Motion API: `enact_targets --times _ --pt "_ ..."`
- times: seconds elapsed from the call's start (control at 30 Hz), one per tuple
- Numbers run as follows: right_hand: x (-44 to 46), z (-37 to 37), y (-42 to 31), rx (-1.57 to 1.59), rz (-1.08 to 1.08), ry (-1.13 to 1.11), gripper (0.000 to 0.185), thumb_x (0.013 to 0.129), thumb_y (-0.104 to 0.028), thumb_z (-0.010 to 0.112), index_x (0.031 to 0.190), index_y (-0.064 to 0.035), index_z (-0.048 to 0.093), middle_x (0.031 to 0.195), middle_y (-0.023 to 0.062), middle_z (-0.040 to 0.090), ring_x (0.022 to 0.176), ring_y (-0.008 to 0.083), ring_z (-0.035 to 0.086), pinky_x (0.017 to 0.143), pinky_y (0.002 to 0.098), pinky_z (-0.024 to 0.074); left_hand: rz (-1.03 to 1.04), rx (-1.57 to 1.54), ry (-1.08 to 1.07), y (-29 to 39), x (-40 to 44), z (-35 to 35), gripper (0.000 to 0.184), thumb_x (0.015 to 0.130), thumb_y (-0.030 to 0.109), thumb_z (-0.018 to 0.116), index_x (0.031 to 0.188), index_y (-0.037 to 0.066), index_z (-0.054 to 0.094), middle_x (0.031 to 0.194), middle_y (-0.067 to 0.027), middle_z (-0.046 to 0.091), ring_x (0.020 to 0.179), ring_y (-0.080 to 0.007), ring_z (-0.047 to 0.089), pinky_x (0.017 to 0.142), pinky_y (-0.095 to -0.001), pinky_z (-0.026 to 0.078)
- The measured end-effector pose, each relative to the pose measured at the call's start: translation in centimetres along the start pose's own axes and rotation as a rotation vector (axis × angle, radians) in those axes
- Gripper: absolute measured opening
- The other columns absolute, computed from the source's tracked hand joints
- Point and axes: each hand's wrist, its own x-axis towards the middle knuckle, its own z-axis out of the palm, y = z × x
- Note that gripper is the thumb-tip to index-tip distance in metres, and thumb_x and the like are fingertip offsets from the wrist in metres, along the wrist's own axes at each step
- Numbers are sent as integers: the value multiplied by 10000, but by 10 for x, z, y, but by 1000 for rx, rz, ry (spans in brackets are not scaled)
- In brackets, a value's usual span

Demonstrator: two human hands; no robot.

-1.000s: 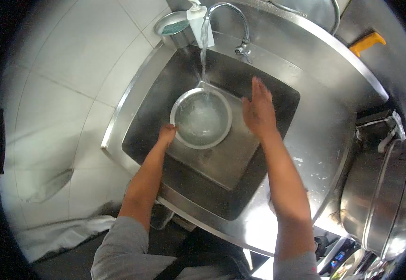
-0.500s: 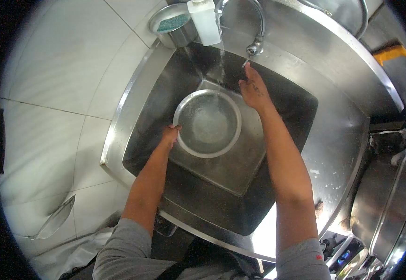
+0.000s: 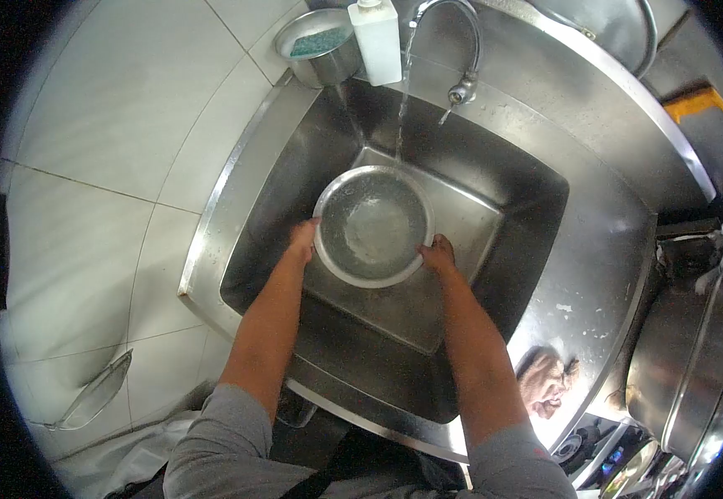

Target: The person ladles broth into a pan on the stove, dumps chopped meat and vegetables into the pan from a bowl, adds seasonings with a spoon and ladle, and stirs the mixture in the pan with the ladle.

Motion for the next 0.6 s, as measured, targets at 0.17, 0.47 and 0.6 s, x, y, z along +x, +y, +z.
enact_targets --times 0.17,0.47,0.6 --pt "-17 -1 6 -140 -138 62 286 761 -78 684 1011 -8 566 990 119 646 831 197 624 730 299 495 242 517 157 -29 25 1 511 800 260 636 1194 -38 503 1199 -191 561 1112 -314 543 930 -359 412" --pt "-56 -20 34 -37 -10 73 351 717 -35 702 1051 -7 596 948 109 663 838 217 626 709 322 506 458 557 79 -34 -13 11 290 811 141 642 1062 9 582 969 -139 648 923 -286 622 844 -359 447" --pt "-110 -42 5 76 1 157 323 705 -25 697 1014 3 605 912 101 657 807 193 620 694 303 497 470 541 -26 20 -115 22 261 820 124 636 1034 -9 570 943 -145 636 891 -234 607 806 -333 445"
